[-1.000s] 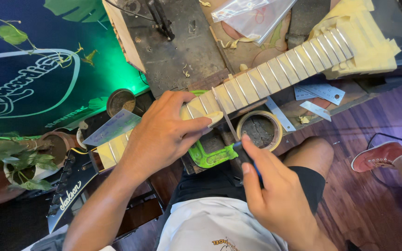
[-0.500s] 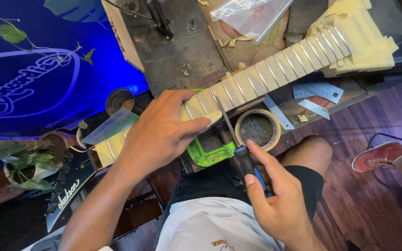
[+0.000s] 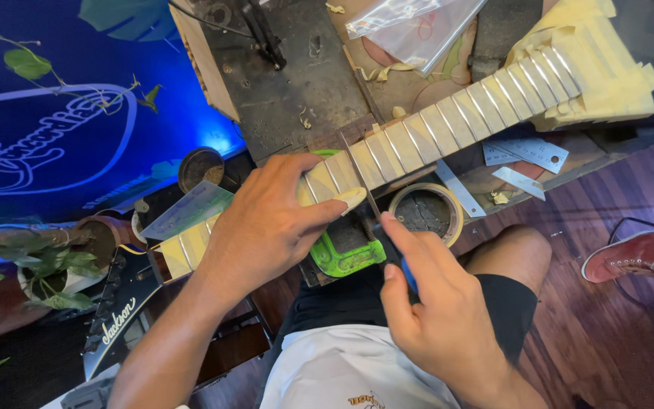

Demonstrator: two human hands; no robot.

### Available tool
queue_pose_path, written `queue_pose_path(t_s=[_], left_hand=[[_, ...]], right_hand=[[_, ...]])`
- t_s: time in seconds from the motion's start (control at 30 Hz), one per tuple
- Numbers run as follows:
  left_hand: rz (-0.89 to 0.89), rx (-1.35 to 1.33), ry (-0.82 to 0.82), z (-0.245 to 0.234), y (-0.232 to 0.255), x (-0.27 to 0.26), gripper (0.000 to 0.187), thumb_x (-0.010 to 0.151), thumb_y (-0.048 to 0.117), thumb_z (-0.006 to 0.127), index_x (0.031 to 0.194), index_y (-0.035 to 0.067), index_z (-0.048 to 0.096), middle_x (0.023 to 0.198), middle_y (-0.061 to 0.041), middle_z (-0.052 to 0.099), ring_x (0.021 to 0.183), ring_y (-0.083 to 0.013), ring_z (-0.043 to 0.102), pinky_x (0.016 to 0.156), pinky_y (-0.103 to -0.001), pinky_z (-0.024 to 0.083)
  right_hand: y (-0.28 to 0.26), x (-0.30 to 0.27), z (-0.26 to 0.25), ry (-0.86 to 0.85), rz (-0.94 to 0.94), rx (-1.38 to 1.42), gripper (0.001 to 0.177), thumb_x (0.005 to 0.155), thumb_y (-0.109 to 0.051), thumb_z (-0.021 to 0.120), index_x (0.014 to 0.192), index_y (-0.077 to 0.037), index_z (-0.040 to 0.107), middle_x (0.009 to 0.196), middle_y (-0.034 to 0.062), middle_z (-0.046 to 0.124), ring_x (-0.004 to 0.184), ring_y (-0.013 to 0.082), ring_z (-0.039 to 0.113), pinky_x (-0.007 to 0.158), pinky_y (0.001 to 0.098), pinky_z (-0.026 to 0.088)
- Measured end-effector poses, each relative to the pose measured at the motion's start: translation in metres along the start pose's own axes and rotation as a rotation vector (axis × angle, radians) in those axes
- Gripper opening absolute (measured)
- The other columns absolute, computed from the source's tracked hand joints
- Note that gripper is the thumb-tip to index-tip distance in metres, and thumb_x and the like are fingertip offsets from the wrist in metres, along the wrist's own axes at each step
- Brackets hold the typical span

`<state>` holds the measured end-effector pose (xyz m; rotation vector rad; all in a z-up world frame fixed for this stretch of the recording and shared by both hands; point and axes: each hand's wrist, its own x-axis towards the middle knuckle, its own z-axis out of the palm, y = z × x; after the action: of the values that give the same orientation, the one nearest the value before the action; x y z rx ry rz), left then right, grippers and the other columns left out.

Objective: The person files the edges of a guitar fretboard using a metal file. The fretboard is clamped to a workbench, and the person repeatedly moves the file along the side of the fretboard to smooth the wood.

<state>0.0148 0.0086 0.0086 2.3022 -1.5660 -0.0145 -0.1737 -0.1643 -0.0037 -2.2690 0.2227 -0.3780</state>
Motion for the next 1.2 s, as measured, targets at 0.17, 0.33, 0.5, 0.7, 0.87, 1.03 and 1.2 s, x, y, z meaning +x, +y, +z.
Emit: queue_pose_path(t_s=[0.17,0.33,0.5,0.7,0.87,1.03,1.2], left_hand=[[-0.031,-0.009,-0.04,0.002,-0.001,-0.002,0.029,0.089,0.018,0.081,0.116,0.026,0.075,0.133,-0.025,0.057,0.114,-0.0443,0.058,0.077,-0.057,0.051],[-0.018,-0.026,-0.007,0.002,0.001,-0.002,0.025,0.092,0.017,0.081,0.116,0.024,0.076,0.134,-0.026,0.059,0.113,-0.0447,0.059,0.078,-0.055,0.051],[-0.026,0.002,0.006,0.0,0.006,-0.003,0.016,0.098,0.02,0.078,0.113,0.021,0.074,0.133,-0.026,0.059,0.112,-0.0452,0.059,0.076,-0.055,0.05],[-0.019,0.005,-0.023,0.001,0.0,-0.002,0.027,0.092,0.016,0.081,0.117,0.022,0.073,0.133,-0.026,0.058,0.115,-0.0444,0.058,0.077,-0.054,0.051],[-0.008,0.002,-0.002,0.002,0.002,-0.002,0.022,0.094,0.017,0.08,0.114,0.022,0.073,0.132,-0.025,0.058,0.112,-0.0445,0.058,0.075,-0.054,0.049],[-0.021,-0.013,0.007,0.005,0.001,-0.005,0.021,0.096,0.018,0.08,0.116,0.021,0.073,0.134,-0.026,0.058,0.116,-0.0454,0.058,0.078,-0.055,0.051],[-0.016,-0.028,0.0,0.0,0.001,-0.002,0.02,0.096,0.017,0.079,0.115,0.019,0.072,0.131,-0.027,0.059,0.113,-0.0458,0.058,0.076,-0.054,0.05]], right_hand=[[0.018,-0.055,-0.014,-0.047,0.085,0.136,0.05,0.1,-0.014,0.054,0.147,-0.001,0.061,0.14,0.0155,0.074,0.123,0.0212,0.075,0.108,0.0295,0.05],[0.022,-0.032,-0.003,-0.046,-0.069,0.053,0.048,0.103,-0.008,0.05,0.148,0.009,0.053,0.13,0.0182,0.072,0.112,0.0257,0.073,0.104,0.0355,0.054],[0.007,0.004,-0.004,-0.081,-0.013,0.105,0.05,0.105,-0.01,0.048,0.151,0.009,0.051,0.136,0.0213,0.071,0.121,0.032,0.07,0.106,0.0403,0.052],[0.024,-0.059,-0.007,-0.049,0.087,0.069,0.05,0.102,-0.016,0.052,0.15,-0.002,0.059,0.113,0.0065,0.076,0.096,0.0162,0.074,0.092,0.0266,0.052],[0.015,0.005,0.003,-0.035,-0.059,0.071,0.048,0.105,-0.01,0.051,0.15,0.007,0.053,0.129,0.0197,0.073,0.112,0.0283,0.073,0.104,0.0388,0.054],[0.012,-0.006,-0.004,-0.069,-0.024,0.129,0.05,0.106,-0.012,0.047,0.153,0.006,0.05,0.144,0.0233,0.068,0.128,0.032,0.07,0.111,0.04,0.051],[0.021,-0.04,-0.006,-0.061,0.027,0.065,0.051,0.103,-0.012,0.051,0.151,0.003,0.054,0.122,0.0118,0.076,0.106,0.02,0.075,0.099,0.0312,0.053]])
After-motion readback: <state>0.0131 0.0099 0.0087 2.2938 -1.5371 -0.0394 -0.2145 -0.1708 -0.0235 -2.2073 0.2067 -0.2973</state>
